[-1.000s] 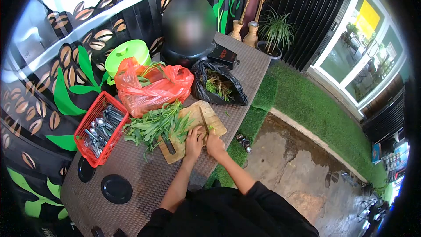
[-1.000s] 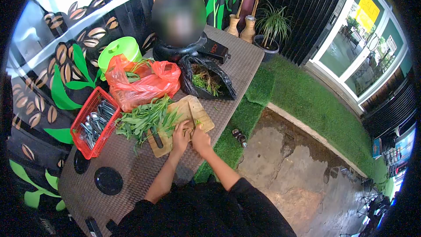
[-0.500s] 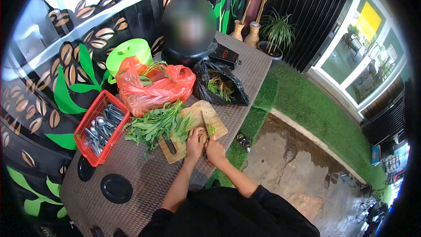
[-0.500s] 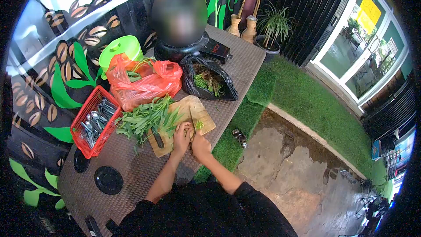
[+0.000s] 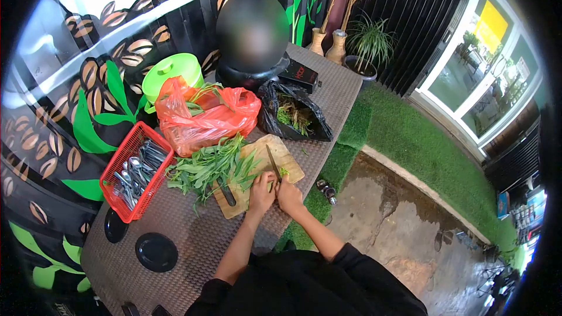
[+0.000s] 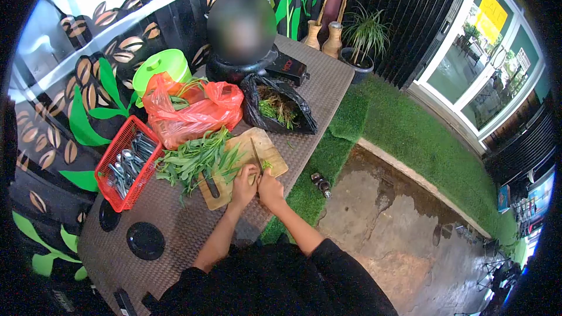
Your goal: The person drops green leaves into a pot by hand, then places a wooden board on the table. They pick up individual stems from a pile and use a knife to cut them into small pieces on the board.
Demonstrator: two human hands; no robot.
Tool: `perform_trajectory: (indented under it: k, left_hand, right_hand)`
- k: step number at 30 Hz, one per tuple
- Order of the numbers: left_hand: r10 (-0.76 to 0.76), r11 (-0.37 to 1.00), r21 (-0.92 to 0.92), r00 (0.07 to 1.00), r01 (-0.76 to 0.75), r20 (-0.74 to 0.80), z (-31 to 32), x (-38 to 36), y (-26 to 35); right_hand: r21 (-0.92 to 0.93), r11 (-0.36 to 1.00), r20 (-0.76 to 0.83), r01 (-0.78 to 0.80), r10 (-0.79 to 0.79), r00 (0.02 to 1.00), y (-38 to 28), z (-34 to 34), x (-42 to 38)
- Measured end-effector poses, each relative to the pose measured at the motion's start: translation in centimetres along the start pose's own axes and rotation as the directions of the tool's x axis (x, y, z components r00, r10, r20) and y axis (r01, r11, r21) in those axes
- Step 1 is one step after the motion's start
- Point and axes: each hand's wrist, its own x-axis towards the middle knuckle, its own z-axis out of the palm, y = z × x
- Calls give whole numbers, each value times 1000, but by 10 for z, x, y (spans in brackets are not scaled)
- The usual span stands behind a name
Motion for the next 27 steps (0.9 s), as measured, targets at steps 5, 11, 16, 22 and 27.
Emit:
perform_trajectory:
  k: [5, 11, 16, 22, 27]
  left_hand:
    - [13, 1000, -12, 1000, -13, 7, -1, 0, 0]
    - [21, 1000, 10, 1000, -21, -11, -3, 2, 0]
    - [-6, 1000, -28, 1000, 6, -3, -1, 1, -4]
    - [-12, 998, -56, 999, 10, -33, 2, 2, -9]
    - [73, 997, 46, 994, -69, -83, 1, 3, -9]
  right_hand:
    - [1, 999, 50, 32, -32, 998, 14, -8, 8]
    - [-29, 999, -7, 24, -24, 1000, 13, 3, -7]
    - [-24, 1000, 34, 15, -14, 999, 7, 3, -1]
    - [-48, 999, 20, -18, 19, 1000, 6, 15, -5]
    - [-49, 997, -16, 63, -64, 998, 7, 9, 5]
